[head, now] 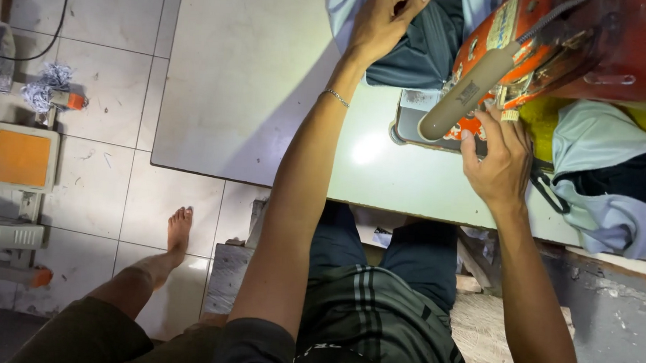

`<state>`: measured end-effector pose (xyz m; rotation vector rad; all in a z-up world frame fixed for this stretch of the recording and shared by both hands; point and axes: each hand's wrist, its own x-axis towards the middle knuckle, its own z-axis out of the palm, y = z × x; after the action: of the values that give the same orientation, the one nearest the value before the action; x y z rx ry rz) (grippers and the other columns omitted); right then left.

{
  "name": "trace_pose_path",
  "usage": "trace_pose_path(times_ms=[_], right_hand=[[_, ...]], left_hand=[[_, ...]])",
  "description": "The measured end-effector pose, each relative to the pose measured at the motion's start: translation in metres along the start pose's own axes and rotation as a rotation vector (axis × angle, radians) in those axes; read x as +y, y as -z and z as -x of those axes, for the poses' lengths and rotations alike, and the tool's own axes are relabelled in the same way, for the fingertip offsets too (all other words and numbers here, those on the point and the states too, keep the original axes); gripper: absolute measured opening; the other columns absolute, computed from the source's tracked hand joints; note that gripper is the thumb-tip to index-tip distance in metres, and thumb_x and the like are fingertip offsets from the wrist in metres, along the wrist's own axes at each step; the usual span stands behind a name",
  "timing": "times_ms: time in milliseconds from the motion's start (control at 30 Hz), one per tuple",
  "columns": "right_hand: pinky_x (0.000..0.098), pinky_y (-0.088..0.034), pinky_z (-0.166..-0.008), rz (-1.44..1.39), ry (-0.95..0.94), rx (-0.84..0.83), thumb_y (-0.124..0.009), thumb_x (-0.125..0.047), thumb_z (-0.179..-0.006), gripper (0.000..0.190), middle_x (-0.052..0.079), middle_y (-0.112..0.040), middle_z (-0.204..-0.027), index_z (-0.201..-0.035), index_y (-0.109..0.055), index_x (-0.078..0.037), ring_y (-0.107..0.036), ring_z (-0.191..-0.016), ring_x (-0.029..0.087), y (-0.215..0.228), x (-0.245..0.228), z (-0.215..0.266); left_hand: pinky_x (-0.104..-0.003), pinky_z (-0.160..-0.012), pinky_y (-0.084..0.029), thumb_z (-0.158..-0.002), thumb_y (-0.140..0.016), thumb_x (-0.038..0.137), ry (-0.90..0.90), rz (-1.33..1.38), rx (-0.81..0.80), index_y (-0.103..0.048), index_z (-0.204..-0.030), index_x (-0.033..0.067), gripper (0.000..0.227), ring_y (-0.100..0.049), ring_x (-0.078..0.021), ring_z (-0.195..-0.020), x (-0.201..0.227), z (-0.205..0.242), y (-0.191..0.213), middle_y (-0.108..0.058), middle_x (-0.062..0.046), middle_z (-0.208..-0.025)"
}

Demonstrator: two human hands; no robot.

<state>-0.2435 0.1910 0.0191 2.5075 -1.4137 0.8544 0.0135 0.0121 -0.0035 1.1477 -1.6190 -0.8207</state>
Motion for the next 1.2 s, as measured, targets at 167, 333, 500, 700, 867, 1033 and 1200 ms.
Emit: trace_pose_path(times_ms=[167, 333, 500, 700, 867, 1033, 1200], right_hand=[[0.05, -0.05, -0.09, 0.003, -0.006, 0.005, -0.074, -0.006, -0.097, 0.028, 0.025, -0.072, -0.127, -0.122, -0.072, 0.004, -0.064, -0.1, 0.043, 0.0, 0.002, 0.0], [0.0495, -0.049, -0.092, 0.016, 0.027, 0.002, -0.073, -0.006, -0.095, 0.022, 0.019, -0.071, -0.12, -0.116, -0.072, 0.002, -0.065, -0.103, 0.04, 0.011, 0.001, 0.001], [0.0484, -0.05, -0.098, 0.154, 0.033, 0.125, -0.078, -0.001, -0.094, 0.009, 0.016, -0.074, -0.12, -0.101, -0.074, -0.002, -0.071, -0.113, 0.033, 0.098, 0.003, 0.03], [0.0653, -0.038, -0.102, 0.273, -0.784, -0.111, -0.088, -0.049, -0.078, 0.104, 0.028, -0.045, -0.154, -0.156, -0.038, 0.0, -0.04, -0.138, 0.047, 0.14, 0.068, 0.088], [0.0542, -0.051, -0.086, 0.27, -0.557, 0.237, -0.062, 0.011, -0.063, 0.074, 0.023, -0.07, -0.12, -0.136, -0.069, 0.002, -0.065, -0.106, 0.045, 0.122, 0.128, 0.125], [0.0551, -0.052, -0.079, 0.238, -0.361, 0.474, -0.058, 0.017, -0.066, 0.064, 0.033, -0.067, -0.111, -0.13, -0.065, 0.018, -0.065, -0.095, 0.05, 0.159, 0.09, 0.096], [0.053, -0.049, -0.077, 0.214, -0.353, 0.724, -0.06, 0.018, -0.089, 0.035, 0.033, -0.063, -0.104, -0.124, -0.062, 0.018, -0.062, -0.092, 0.047, 0.177, 0.033, 0.08]], left_hand=[[-0.033, -0.052, -0.025, -0.102, -0.045, 0.049, 0.012, -0.09, 0.033, -0.049, -0.075, 0.0197, 0.04, -0.031, -0.0069, -0.051, -0.003, 0.0, -0.005, -0.031, 0.007, -0.058], [-0.049, -0.081, -0.039, -0.105, -0.042, 0.048, -0.358, -0.607, -0.008, -0.054, -0.108, 0.0166, 0.034, -0.053, -0.0326, -0.1, -0.005, 0.003, -0.006, -0.057, -0.004, -0.109], [-0.073, -0.111, -0.009, -0.106, -0.043, 0.054, -0.305, -0.926, -0.185, -0.055, -0.149, 0.0243, 0.053, -0.038, -0.0311, -0.14, 0.013, 0.0, -0.018, -0.054, -0.004, -0.147], [-0.045, -0.111, -0.041, -0.105, -0.061, 0.024, -0.2, -0.359, 0.114, -0.057, -0.14, 0.0014, 0.042, -0.055, -0.0375, -0.129, 0.036, 0.068, 0.015, -0.062, -0.021, -0.138], [-0.041, -0.101, -0.051, -0.1, -0.063, 0.022, 0.169, -0.357, 0.473, -0.07, -0.122, 0.0032, 0.03, -0.068, -0.0319, -0.115, 0.067, 0.165, 0.029, -0.074, -0.015, -0.12], [-0.042, -0.096, -0.054, -0.099, -0.061, 0.016, 0.116, -0.408, 0.315, -0.073, -0.116, -0.0006, 0.026, -0.071, -0.032, -0.108, 0.116, 0.203, 0.024, -0.075, -0.016, -0.115], [-0.026, -0.095, -0.052, -0.096, -0.061, 0.019, 0.361, -0.002, 0.049, -0.078, -0.102, 0.0056, 0.022, -0.071, -0.0134, -0.1, 0.172, 0.23, -0.021, -0.079, -0.003, -0.102]])
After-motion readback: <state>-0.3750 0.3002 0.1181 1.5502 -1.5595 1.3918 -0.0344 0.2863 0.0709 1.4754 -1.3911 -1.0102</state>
